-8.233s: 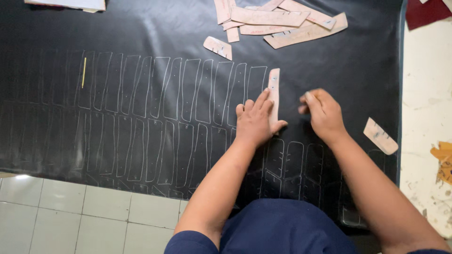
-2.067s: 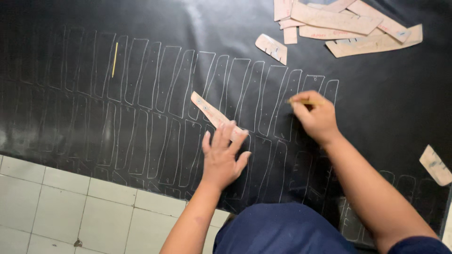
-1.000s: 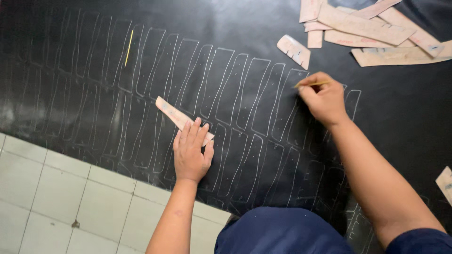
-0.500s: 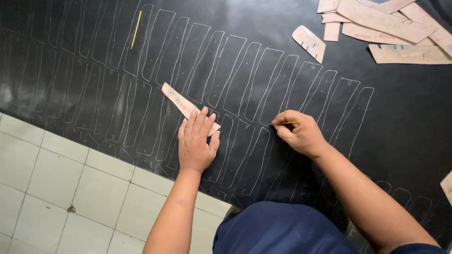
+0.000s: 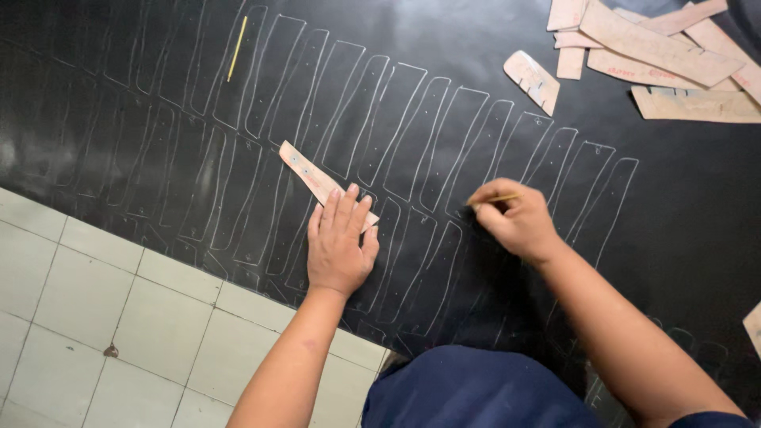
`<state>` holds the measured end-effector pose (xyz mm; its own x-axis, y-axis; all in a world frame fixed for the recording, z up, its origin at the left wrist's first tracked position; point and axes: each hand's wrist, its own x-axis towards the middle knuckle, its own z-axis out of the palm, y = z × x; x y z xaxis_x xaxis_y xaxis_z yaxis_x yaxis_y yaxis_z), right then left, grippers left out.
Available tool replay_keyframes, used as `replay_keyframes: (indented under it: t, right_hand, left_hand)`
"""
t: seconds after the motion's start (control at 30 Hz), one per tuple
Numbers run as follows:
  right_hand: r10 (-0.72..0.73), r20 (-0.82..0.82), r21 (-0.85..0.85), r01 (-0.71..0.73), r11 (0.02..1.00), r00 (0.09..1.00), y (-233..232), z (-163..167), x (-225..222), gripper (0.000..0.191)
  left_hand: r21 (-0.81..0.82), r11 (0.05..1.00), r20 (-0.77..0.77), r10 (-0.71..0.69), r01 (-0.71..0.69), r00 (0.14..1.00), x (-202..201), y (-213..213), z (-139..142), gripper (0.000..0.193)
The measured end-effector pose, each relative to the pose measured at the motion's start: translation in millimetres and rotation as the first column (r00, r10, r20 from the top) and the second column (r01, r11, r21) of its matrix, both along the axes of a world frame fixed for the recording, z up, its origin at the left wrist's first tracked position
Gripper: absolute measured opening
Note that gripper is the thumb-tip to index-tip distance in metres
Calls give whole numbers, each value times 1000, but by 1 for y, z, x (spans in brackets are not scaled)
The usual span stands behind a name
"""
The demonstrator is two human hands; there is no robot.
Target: The person places paper templates onto a large black sheet and uses a yellow pencil to mark points and trace outlines. The person repeatedly repositions templates and marks multiple pattern outlines across the sheet.
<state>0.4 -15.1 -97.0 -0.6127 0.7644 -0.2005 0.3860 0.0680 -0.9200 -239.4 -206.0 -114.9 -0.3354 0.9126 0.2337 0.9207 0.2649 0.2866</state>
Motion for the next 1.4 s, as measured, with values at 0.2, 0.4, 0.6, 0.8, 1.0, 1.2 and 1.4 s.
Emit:
replay_keyframes:
  t: [0.2,0.4,0.6,0.8,1.0,1.2,1.4]
  right_hand:
    - [-101,-118,351,136,927,988,64,-7,-38,12]
    - [-198,-145,219,227,949,969,112,-13,-69,12]
    - [-161,-155,261,198,945,975,116,-26,-65,11]
    - [-95,-251,302,172,938,963,116,-31,-63,8]
    - [-136,-207,243,186,952,969,119,-26,-64,9]
    - [103,-214,165,-68,984,971,62,-13,-70,14]
    - [254,-120,131,-238,962,960,-2,-8,-90,10]
  left_hand:
    - [-24,1000,14,4,-4,1000,-2,2,1,49]
    - [-12,1000,30,11,-10,999,-5,4,2,48]
    - [-46,999,69,19,-16,997,-6,5,2,49]
    - [-56,998,80,25,-21,996,-7,5,3,48]
    - [-72,997,107,37,-30,994,-6,6,6,49]
    - [-62,998,129,35,-27,991,-4,3,6,51]
    - [-61,998,133,37,-29,990,-2,1,4,52]
